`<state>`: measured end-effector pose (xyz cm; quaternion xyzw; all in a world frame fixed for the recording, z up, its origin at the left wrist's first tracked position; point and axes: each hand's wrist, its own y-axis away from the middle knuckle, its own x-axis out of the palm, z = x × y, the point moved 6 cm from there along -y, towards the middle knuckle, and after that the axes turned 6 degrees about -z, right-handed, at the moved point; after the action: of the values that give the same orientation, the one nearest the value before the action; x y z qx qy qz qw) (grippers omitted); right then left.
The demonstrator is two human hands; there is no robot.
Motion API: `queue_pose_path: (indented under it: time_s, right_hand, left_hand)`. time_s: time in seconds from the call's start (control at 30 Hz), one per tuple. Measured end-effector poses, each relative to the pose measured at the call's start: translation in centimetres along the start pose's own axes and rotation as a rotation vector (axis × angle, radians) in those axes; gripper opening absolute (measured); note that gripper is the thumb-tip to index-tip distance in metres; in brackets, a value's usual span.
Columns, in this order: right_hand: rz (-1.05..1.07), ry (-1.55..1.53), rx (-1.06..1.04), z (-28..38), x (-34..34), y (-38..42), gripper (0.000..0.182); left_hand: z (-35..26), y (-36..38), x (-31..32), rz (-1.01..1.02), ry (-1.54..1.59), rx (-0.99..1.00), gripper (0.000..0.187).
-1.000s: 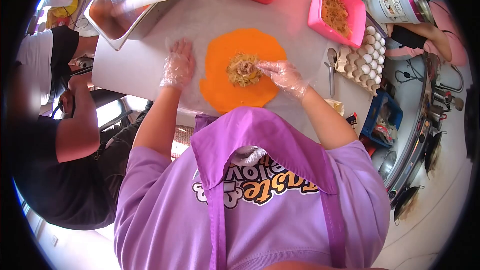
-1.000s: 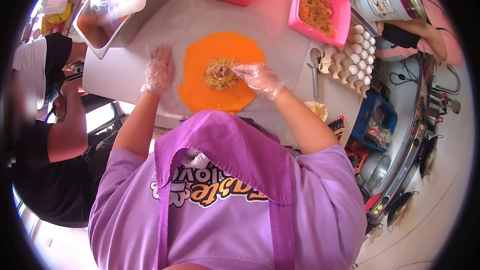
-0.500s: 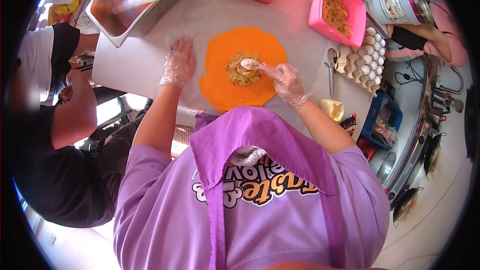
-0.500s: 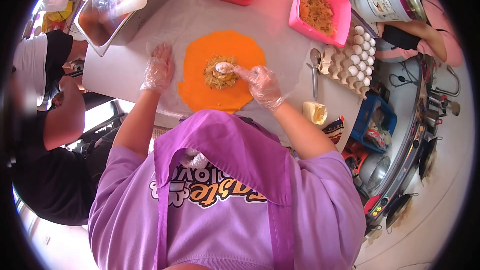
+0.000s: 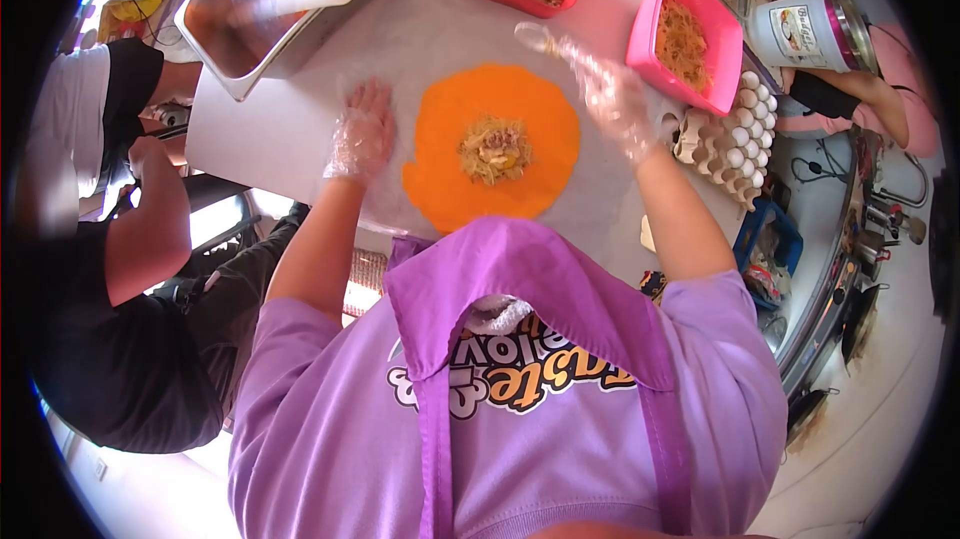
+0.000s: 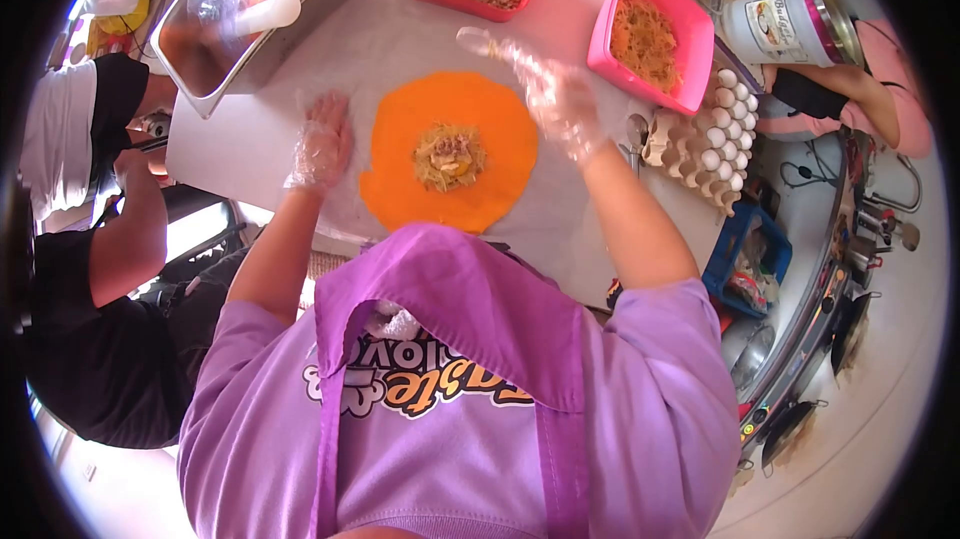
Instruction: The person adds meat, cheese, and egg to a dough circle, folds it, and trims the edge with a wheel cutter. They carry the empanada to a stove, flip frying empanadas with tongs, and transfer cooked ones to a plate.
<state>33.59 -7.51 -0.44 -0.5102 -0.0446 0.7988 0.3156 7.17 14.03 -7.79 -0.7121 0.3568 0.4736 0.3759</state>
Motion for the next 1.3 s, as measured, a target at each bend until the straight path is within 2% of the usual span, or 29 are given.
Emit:
queue_pose_path:
  time_s: [0.03, 0.1, 0.13, 0.2, 0.3, 0.33, 0.43, 0.47, 0.5, 0.57, 0.6, 0.63, 0.7, 0.73, 0.83, 0.87, 0.9, 0.97, 1.0, 1.07, 1.1, 1.2, 1.3]
  right_hand:
    - [-0.007, 0.002, -0.007, 0.6, -0.4, -2.2, 0.042]
    - [0.138, 0.272, 0.308, 0.6, -1.0, -7.0, 0.033]
    - [0.132, 0.271, 0.303, -0.2, -0.4, -8.4, 0.033]
    - [0.249, 0.462, 0.365, -3.4, 1.8, -11.9, 0.030]
    - [0.265, 0.609, 0.359, -6.4, 5.0, -15.4, 0.030]
    - [0.255, 0.529, 0.394, -6.7, 5.5, -16.1, 0.030]
    - [0.306, 0.582, 0.363, -7.5, 7.9, -18.4, 0.030]
    - [0.270, 0.588, 0.260, -7.6, 8.8, -19.0, 0.027]
    - [0.270, 0.586, 0.253, -7.7, 9.2, -19.5, 0.027]
    - [0.531, 0.774, 0.002, -7.4, 11.3, -19.9, 0.024]
    - [0.267, 0.341, 0.233, -12.4, 13.4, -20.5, 0.022]
    - [0.268, 0.340, 0.231, -12.9, 13.6, -20.5, 0.022]
    - [0.284, -0.059, 0.250, -12.9, 14.2, -20.5, 0.021]
    - [0.284, -0.060, 0.249, -11.8, 13.7, -20.6, 0.021]
    - [0.465, 0.434, 0.103, -9.4, 13.0, -20.5, 0.025]
    - [0.503, 0.549, -0.091, -9.0, 14.4, -20.2, 0.024]
    - [0.419, 0.387, 0.242, -5.4, 11.3, -19.7, 0.022]
    - [0.392, 0.174, 0.430, -7.5, 13.4, -19.1, 0.026]
    - [0.391, 0.173, 0.430, -8.4, 14.2, -19.0, 0.026]
    - [0.330, -0.388, 0.639, -9.8, 15.6, -18.2, 0.021]
    - [0.332, -0.389, 0.641, -8.8, 14.9, -18.1, 0.021]
    - [0.315, -0.532, 0.935, -4.4, 10.7, -17.4, 0.016]
    - [0.314, -0.619, 0.946, -6.2, 10.5, -17.7, 0.014]
  left_hand:
    - [0.1, 0.1, 0.3, 0.011, 0.015, -0.023, 0.043]
    - [0.2, -0.1, 0.2, 0.008, 0.025, -0.044, 0.043]
    - [0.1, 0.0, 0.1, 0.028, 0.052, -0.055, 0.044]
    - [0.2, -0.1, 0.1, 0.037, 0.073, -0.067, 0.045]
    - [0.3, -0.1, 0.3, 0.051, 0.040, -0.049, 0.045]
    - [0.2, -0.1, 0.2, 0.068, 0.026, -0.065, 0.044]
    - [0.1, -0.1, 0.1, 0.082, 0.003, -0.082, 0.044]
    - [0.1, -0.2, 0.1, 0.086, -0.001, -0.074, 0.044]
    - [0.1, -0.2, 0.0, 0.082, -0.004, -0.080, 0.044]
    - [0.0, -0.2, 0.1, 0.124, -0.061, -0.058, 0.045]
    - [0.0, -0.3, 0.0, 0.123, -0.061, -0.061, 0.045]
    - [0.0, -0.3, 0.0, 0.128, -0.053, -0.065, 0.045]
    - [-0.1, -0.3, -0.1, 0.134, -0.046, -0.068, 0.045]
    - [-0.1, -0.3, -0.1, 0.139, -0.041, -0.067, 0.045]
    - [-0.2, -0.3, -0.3, 0.152, -0.043, -0.067, 0.046]
    - [-0.2, -0.4, -0.3, 0.159, -0.049, -0.068, 0.046]
    - [-0.2, -0.4, -0.3, 0.158, -0.050, -0.064, 0.046]
    - [-0.2, -0.3, -0.3, 0.136, -0.041, -0.055, 0.046]
    - [-0.2, -0.3, -0.3, 0.135, -0.042, -0.055, 0.046]
    - [-0.3, -0.3, -0.5, 0.088, 0.004, -0.042, 0.043]
    - [-0.4, -0.2, -0.6, 0.091, 0.004, -0.043, 0.043]
    - [-0.5, -0.3, -0.7, 0.091, 0.009, -0.039, 0.043]
    - [-0.6, -0.3, -0.4, 0.069, -0.017, -0.027, 0.043]
